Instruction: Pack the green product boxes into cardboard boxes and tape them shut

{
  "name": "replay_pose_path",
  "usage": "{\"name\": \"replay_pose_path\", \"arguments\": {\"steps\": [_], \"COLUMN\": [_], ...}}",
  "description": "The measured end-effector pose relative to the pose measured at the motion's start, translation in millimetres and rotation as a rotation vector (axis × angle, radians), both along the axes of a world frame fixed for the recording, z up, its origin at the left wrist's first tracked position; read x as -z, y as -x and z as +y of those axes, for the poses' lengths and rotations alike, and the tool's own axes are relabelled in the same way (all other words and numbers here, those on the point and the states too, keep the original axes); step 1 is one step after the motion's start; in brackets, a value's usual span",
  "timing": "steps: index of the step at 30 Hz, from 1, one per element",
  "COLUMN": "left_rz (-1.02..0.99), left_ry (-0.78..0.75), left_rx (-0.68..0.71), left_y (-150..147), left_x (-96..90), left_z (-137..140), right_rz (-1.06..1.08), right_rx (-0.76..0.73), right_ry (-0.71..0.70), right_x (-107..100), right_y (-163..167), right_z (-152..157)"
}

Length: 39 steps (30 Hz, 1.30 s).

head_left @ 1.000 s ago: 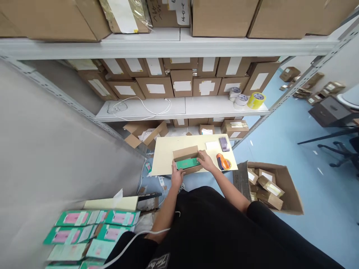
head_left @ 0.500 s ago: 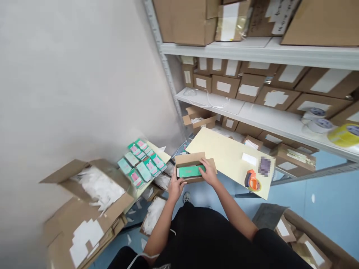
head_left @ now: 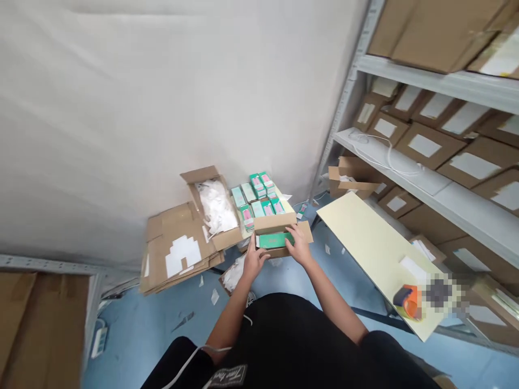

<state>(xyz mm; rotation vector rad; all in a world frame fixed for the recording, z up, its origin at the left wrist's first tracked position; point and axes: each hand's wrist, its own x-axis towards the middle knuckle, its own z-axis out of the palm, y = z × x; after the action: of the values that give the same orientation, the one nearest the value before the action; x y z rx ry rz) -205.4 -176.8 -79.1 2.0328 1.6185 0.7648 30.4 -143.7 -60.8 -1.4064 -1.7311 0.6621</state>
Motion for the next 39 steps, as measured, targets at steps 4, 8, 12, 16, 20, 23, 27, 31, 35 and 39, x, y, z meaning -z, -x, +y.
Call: {"name": "replay_pose_path", "arguments": {"steps": [4,8,12,16,20,23,27,31,35,39], "left_rz": [-0.010,-0.018,-0.078,-0.131,-0.187,-0.239,-0.254,-0.223,-0.201,-0.187], "left_ry": [0.039,0.069,0.090,0.145,0.160,0.175,0.193,0.198,0.163,0.114], "left_rx": [-0.054,-0.126,-0.153,-0.200,-0.195,-0.173,-0.168,-0.150,-0.150,-0.137], "left_y": [72.5,136.5,185.7,215.9,233.6,241.6,246.1,246.3,243.6,236.0], "left_x": [6.6,19.8,36.8,49.4,59.8,67.0,69.9,64.8,59.6,55.9], "left_z": [-7.9,-17.3,-30.7,-39.1,-36.9,-34.7,-35.7,-35.9,-32.3,-27.3], "right_rz": [-0.043,-0.092,-0.149,-0.243,-0.369,-0.464,-0.582,-0.582,-0.559,-0.422], "right_rx": [-0.175,-0.252,-0.283,-0.333,-0.385,-0.358,-0.283,-0.257,-0.221,-0.155], "right_ry": [-0.025,-0.034,0.013,0.079,0.213,0.311,0.427,0.422,0.365,0.174], "right_x": [-9.4,-10.4,6.4,29.3,43.6,47.1,44.5,34.1,17.3,0.6], "right_y": [91.0,157.0,213.9,283.5,350.3,380.9,399.1,403.3,387.3,347.8], "right_z": [17.4,38.2,66.0,103.1,140.9,160.0,168.6,170.1,169.8,156.2]}}
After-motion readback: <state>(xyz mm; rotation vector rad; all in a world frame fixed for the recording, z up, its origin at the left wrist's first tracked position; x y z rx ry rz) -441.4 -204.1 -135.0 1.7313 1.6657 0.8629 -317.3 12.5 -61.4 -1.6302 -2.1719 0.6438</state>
